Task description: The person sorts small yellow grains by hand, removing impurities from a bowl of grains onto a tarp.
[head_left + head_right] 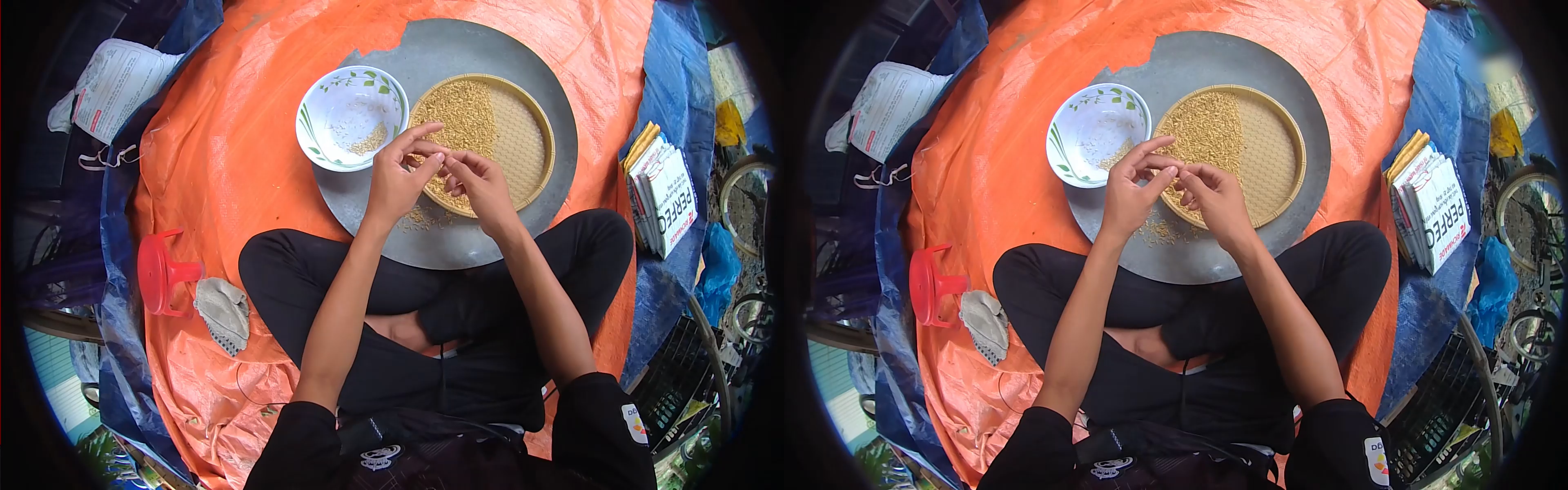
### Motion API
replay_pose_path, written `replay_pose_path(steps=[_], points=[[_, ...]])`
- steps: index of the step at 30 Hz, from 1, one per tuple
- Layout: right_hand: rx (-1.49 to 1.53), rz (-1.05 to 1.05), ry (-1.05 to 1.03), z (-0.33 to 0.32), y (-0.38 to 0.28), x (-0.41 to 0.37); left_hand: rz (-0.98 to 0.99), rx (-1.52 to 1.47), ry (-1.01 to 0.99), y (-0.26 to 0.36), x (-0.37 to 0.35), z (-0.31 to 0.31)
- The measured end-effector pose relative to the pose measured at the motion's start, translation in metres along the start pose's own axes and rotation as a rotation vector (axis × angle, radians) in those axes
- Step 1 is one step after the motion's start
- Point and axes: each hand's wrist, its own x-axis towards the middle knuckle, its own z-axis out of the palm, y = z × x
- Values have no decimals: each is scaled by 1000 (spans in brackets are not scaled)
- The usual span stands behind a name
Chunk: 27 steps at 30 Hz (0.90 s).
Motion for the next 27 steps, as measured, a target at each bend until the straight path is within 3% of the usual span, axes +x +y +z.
replay_pose_path(steps=[9,12,15,18,27], points=[[59,-20,7,-1,-4,-2,89,160,101,0,-3,3],[-81,-84,34,1,-3,0,98,203,105,4,-3,2],[-561,-291,130,6,-7,-5,104,221,91,6,-3,0],[-712,-422,168,11,-10,-8,130,277,69,5,-2,-2],[-734,-401,173,11,-11,-9,302,503,45,9,-3,-3]])
